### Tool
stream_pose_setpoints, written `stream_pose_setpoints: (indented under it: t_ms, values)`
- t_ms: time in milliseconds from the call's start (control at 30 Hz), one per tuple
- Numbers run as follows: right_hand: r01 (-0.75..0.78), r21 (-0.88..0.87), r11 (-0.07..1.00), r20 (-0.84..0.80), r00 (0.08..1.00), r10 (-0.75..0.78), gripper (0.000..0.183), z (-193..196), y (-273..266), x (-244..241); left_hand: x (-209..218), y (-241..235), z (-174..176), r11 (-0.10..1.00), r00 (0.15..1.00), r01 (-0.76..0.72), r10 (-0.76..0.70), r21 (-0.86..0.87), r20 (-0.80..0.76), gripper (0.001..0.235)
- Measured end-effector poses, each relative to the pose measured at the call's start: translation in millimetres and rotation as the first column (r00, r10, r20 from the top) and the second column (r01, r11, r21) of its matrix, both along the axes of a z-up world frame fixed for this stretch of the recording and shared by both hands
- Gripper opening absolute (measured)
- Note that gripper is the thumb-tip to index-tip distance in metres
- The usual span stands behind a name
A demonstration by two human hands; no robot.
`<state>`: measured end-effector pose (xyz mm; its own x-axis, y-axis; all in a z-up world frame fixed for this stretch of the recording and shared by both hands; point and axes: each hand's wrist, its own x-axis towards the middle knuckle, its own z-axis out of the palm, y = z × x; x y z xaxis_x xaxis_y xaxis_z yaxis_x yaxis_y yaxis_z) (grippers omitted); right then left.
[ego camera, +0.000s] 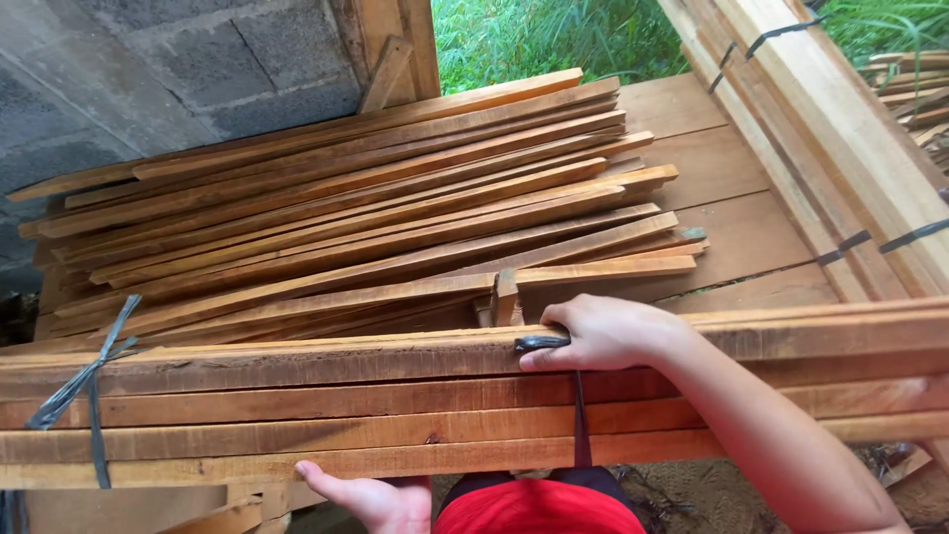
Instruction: The person stacks long, thin wooden planks on a wooden workbench. They align the planks, lift them, and place them onto a growing pile, occasionally using black straps to secure bundles of wood.
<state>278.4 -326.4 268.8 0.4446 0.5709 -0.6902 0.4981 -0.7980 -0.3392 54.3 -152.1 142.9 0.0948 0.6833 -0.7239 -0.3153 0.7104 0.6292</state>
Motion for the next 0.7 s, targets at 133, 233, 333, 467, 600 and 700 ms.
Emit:
stream_pose_setpoints:
  t_ms: [133,233,333,467,600,700]
  values:
    - [0.071,-0.008,0.997,-0.004,0.997,-0.071,0.082,-1,-38,0,8,-21,-19,0.999,0.998,0.034,-0.036,0.037,0.055,0.097]
    - [0.081,-0.014,0.997,0.020,0.997,-0.080,0.083,-3,-81,1,19,-51,-16,0.990,0.992,0.112,-0.117,0.087,0.051,0.097]
    - [0.136,-0.035,0.990,0.025,0.991,-0.135,0.082,6,-131,4,38,-93,0,0.983,0.983,0.165,-0.171,0.082,0.064,0.097]
    - [0.232,-0.027,0.972,0.006,0.973,-0.232,0.080,3,-217,14,61,-165,6,0.963,0.951,0.264,-0.269,0.054,0.150,0.097]
    - [0.340,-0.028,0.940,-0.023,0.940,-0.341,0.078,2,-322,26,90,-258,1,0.939,0.941,0.285,-0.312,0.190,0.131,0.091]
    - [0.372,0.053,0.927,-0.005,0.928,-0.372,0.077,-27,-422,36,111,-340,3,0.930,0.928,0.295,-0.334,0.220,0.165,0.087]
